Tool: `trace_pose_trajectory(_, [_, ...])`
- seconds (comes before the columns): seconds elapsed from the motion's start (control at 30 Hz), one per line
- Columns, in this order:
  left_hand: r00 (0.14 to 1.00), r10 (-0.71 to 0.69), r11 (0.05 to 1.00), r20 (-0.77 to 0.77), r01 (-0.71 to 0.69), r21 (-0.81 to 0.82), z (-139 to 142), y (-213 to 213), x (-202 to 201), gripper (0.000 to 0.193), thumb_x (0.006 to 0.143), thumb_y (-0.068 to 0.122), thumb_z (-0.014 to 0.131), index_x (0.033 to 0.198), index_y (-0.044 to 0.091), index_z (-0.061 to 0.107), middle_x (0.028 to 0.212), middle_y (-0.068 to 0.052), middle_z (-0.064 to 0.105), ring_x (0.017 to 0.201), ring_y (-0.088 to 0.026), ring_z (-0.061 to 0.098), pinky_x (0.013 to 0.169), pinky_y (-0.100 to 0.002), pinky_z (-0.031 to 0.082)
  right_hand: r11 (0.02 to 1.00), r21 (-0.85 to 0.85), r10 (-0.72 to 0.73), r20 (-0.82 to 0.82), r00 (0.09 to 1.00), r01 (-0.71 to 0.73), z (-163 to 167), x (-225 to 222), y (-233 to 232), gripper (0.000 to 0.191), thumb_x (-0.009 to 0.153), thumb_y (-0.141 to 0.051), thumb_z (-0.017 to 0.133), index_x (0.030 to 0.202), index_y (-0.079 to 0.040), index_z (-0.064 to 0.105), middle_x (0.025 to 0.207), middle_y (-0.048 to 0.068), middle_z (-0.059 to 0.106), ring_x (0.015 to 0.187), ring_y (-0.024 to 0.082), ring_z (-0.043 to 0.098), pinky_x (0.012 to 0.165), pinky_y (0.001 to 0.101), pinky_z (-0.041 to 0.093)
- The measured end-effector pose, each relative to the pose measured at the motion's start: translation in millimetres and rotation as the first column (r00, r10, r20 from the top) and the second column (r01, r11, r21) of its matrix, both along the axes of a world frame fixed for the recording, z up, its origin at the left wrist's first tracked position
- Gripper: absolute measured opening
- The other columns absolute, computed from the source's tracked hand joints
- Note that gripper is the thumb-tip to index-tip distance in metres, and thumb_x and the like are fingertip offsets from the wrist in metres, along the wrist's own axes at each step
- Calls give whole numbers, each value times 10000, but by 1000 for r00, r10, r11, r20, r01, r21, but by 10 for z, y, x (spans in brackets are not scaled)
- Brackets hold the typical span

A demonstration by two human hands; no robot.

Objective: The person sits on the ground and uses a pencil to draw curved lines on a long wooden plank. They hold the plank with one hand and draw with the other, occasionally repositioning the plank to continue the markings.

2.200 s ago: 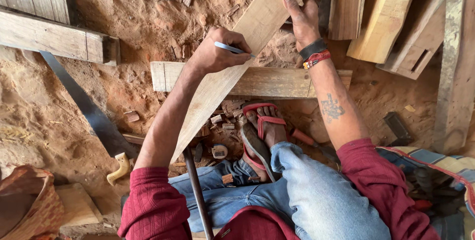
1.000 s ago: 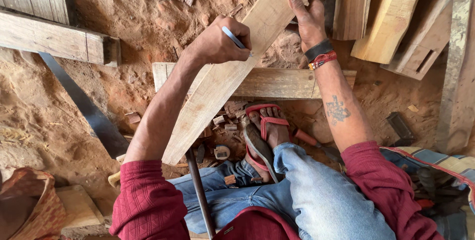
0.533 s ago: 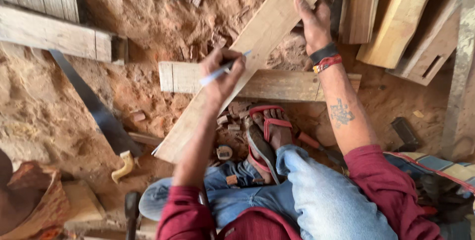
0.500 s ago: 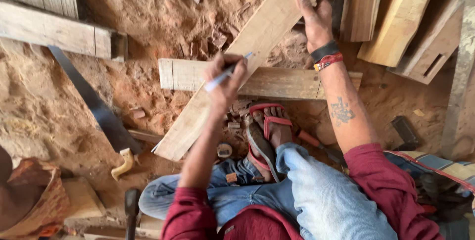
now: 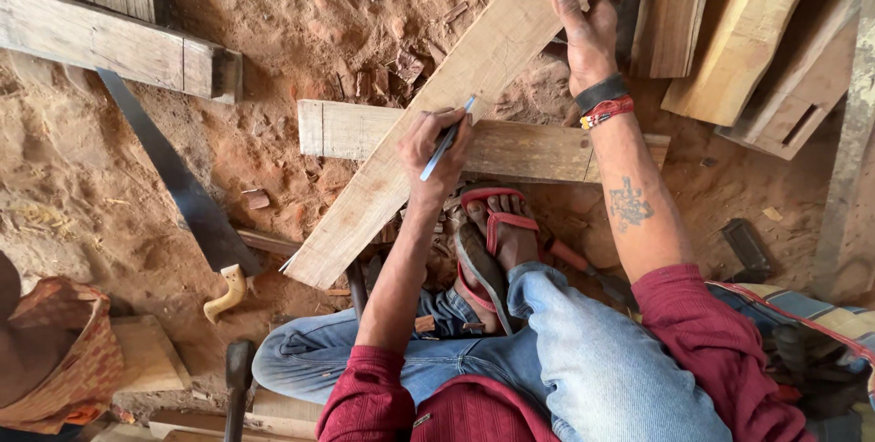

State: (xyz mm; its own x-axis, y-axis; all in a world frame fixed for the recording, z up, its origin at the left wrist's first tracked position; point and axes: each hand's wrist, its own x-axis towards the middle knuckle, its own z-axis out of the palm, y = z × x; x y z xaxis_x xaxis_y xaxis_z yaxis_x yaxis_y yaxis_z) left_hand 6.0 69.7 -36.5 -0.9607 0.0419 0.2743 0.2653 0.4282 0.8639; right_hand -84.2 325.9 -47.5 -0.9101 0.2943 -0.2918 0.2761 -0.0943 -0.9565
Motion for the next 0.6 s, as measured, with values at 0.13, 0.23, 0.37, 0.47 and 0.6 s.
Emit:
trace_pose_trajectory(0.13, [1000, 5, 1000, -19, -5, 6, -1, 0, 3, 117, 949, 92, 803, 1017, 66, 711, 928, -88, 756, 692, -85, 701, 545, -230, 602, 1000, -13, 10, -29, 1000, -10, -9, -3, 7, 739, 886, -586, 815, 1342, -43, 608, 1301, 71, 690, 1236, 182, 633, 1138, 379, 479])
trace_pose_trajectory(0.23, [999, 9, 1000, -31, -9, 3, -23, -2, -3, 120, 932, 78, 806, 992, 58, 704, 902, -89, 750, 655, -84, 675, 520, -232, 585, 1000, 7, 6, -13, 1000, -6, -24, -16, 22, 756, 865, -615, 817, 1326, -50, 616, 1294, 80, 693, 1249, 208, 636, 1157, 413, 482])
trace_pose_trajectory(0.37, [995, 42, 999, -90, -42, 3, -70, -2, 4, 134, 938, 76, 808, 969, 47, 681, 900, -98, 748, 651, -83, 667, 517, -234, 579, 999, 52, 11, 4, 1000, -11, -44, -11, 31, 789, 831, -661, 810, 1318, -73, 613, 1292, 90, 698, 1280, 233, 635, 1178, 448, 463])
trace_pose_trajectory(0.47, [992, 94, 995, -89, -96, -24, -96, 7, 17, 134, 935, 78, 807, 966, 46, 681, 898, -103, 752, 653, -80, 672, 516, -237, 573, 998, 60, 9, 13, 1000, -10, -42, -11, 42, 792, 821, -673, 806, 1308, -76, 622, 1284, 91, 705, 1276, 234, 640, 1179, 455, 458])
trace_pose_trajectory(0.6, [990, 122, 992, -76, -124, -20, -98, 9, 31, 126, 941, 75, 801, 961, 45, 681, 895, -112, 754, 630, -77, 664, 492, -231, 562, 999, 43, 26, 4, 1000, -26, -25, 11, 38, 795, 830, -677, 815, 1307, -69, 626, 1287, 97, 700, 1268, 236, 641, 1191, 467, 461])
